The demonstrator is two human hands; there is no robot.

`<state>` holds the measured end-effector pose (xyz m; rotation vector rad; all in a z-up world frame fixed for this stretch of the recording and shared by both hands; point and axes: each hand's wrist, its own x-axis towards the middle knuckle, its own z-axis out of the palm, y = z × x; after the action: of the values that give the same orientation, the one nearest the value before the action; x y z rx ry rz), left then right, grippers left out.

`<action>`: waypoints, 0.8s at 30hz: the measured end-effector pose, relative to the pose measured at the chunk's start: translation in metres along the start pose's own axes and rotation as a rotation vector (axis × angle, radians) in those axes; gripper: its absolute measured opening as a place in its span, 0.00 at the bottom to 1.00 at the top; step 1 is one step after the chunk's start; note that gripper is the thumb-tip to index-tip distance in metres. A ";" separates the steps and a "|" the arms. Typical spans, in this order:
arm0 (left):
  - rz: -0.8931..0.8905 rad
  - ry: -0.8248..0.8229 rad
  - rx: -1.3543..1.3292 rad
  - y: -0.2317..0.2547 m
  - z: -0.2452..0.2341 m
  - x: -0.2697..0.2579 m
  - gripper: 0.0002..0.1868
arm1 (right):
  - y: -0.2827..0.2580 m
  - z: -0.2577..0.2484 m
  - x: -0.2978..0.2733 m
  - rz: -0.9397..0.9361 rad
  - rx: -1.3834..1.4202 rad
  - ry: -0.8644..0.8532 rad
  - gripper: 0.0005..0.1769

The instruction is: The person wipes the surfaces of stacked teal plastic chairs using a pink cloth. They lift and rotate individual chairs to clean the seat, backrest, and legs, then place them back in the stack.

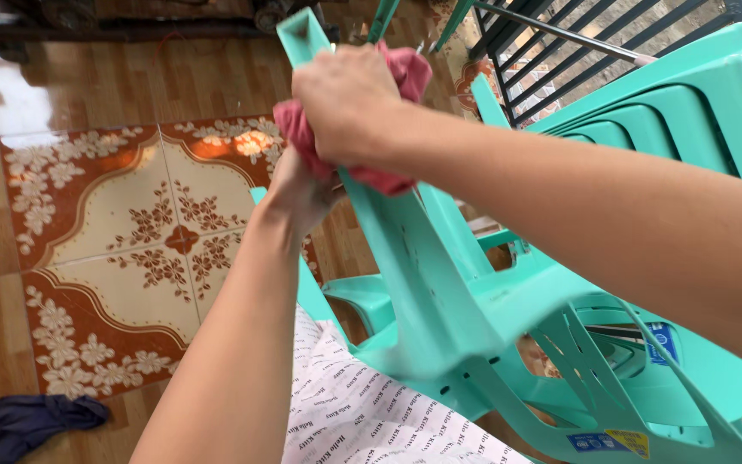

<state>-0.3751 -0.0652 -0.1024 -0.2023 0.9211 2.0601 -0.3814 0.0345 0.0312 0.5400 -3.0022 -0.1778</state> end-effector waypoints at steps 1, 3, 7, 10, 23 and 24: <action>0.021 -0.003 -0.016 0.000 0.010 0.002 0.18 | 0.009 0.008 0.004 -0.015 -0.024 0.077 0.10; 0.037 -0.022 -0.024 -0.003 0.022 0.003 0.21 | 0.024 0.023 0.011 0.030 -0.047 0.167 0.07; -0.011 -0.004 -0.029 -0.007 0.031 0.012 0.32 | 0.037 0.025 0.011 0.144 0.044 0.249 0.09; -0.016 -0.082 -0.156 -0.002 0.038 0.006 0.38 | 0.046 0.010 0.005 0.115 0.081 0.055 0.11; -0.001 0.013 -0.023 0.022 0.046 0.004 0.25 | -0.061 -0.102 -0.208 0.162 0.161 -0.228 0.25; -0.001 0.010 -0.018 0.020 0.045 0.004 0.25 | -0.064 -0.103 -0.212 0.183 0.190 -0.242 0.23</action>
<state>-0.3844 -0.0396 -0.0607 -0.2232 0.9085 2.0685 -0.1506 0.0397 0.1117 0.2711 -3.3045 0.0601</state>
